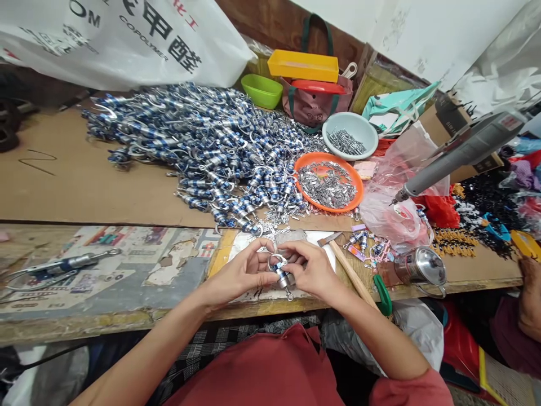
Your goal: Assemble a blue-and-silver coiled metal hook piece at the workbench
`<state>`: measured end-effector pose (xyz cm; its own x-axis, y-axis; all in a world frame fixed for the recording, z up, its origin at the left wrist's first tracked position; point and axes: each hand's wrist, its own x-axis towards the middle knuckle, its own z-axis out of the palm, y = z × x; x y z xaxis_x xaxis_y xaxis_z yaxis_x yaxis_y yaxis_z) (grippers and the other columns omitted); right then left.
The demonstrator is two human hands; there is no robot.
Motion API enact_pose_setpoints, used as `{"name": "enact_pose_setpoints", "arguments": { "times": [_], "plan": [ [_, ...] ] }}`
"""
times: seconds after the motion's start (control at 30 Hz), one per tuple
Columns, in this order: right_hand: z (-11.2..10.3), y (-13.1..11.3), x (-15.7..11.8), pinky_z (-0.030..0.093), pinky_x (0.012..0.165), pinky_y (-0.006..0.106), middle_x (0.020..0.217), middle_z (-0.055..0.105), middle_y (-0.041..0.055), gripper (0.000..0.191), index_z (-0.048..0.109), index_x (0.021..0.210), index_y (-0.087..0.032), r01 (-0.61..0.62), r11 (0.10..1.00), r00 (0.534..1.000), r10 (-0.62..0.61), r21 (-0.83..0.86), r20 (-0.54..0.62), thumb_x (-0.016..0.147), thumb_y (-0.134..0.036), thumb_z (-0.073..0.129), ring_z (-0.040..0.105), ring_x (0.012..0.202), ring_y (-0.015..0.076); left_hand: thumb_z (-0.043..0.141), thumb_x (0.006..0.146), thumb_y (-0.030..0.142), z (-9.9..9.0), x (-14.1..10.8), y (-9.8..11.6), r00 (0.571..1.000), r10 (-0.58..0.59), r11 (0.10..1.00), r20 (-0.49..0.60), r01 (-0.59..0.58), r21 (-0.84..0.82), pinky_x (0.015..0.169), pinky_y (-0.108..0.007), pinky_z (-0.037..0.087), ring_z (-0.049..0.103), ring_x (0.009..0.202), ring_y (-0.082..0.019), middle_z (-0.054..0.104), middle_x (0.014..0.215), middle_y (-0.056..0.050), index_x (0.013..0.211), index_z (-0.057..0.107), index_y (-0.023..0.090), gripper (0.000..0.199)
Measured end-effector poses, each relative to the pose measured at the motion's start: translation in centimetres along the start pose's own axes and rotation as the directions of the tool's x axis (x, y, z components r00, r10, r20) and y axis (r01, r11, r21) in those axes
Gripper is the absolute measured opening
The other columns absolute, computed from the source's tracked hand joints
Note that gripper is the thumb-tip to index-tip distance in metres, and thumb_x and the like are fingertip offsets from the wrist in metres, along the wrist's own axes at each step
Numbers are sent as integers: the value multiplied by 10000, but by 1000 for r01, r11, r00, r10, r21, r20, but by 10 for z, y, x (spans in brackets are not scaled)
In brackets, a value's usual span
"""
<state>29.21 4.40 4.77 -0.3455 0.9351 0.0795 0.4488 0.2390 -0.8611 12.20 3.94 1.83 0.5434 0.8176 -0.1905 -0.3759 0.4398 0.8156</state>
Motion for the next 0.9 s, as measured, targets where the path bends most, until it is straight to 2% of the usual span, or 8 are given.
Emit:
{"name": "enact_pose_setpoints", "arguments": {
  "times": [0.1, 0.2, 0.37, 0.47, 0.57, 0.9],
  "plan": [
    [1, 0, -3, 490, 590, 228, 773, 645, 16, 308, 646, 1006, -202, 30, 999, 999, -31, -13, -37, 722, -99, 584, 582, 657, 124, 743, 635, 181, 1, 0, 0, 1000, -3, 1000, -7, 3, -8, 651, -245, 440, 569, 711, -108, 580, 769, 45, 899, 376, 226, 455],
    [4, -1, -7, 490, 634, 247, 802, 649, 28, 317, 652, 1045, -228, 133, 987, 988, -139, -91, -65, 778, -104, 535, 588, 706, 133, 749, 629, 191, 2, -1, -2, 1000, -1, 1000, -13, 1, -6, 634, -233, 428, 553, 683, -99, 572, 748, 47, 898, 376, 222, 460],
    [15, 4, -16, 477, 617, 261, 756, 648, 28, 317, 661, 1045, -269, 216, 958, 953, -249, -191, -171, 830, -118, 483, 585, 706, 145, 769, 604, 188, 4, -1, -7, 998, 2, 999, -69, -4, -35, 607, -218, 409, 539, 654, -90, 559, 742, 43, 914, 396, 217, 487],
    [20, 9, -20, 478, 668, 310, 727, 650, 26, 342, 661, 1042, -294, 241, 930, 923, -308, -278, -230, 825, -100, 482, 579, 737, 167, 780, 590, 195, 6, -2, -9, 992, -4, 998, -125, -3, -57, 614, -222, 414, 535, 648, -89, 562, 747, 35, 961, 424, 215, 515],
    [22, 12, -21, 470, 716, 353, 727, 654, 23, 351, 657, 1046, -311, 239, 919, 906, -327, -313, -268, 819, -99, 494, 577, 770, 183, 793, 568, 205, 9, -3, -11, 989, 1, 997, -150, -13, -78, 627, -228, 422, 537, 653, -93, 567, 756, 27, 988, 450, 210, 543],
    [23, 14, -22, 463, 715, 356, 725, 649, 20, 351, 663, 1031, -309, 245, 923, 899, -331, -297, -286, 806, -91, 506, 582, 774, 192, 789, 579, 216, 16, -6, -13, 978, 0, 993, -210, -24, -115, 681, -248, 443, 563, 730, -112, 597, 854, -6, 1009, 453, 217, 546]
  ]
}}
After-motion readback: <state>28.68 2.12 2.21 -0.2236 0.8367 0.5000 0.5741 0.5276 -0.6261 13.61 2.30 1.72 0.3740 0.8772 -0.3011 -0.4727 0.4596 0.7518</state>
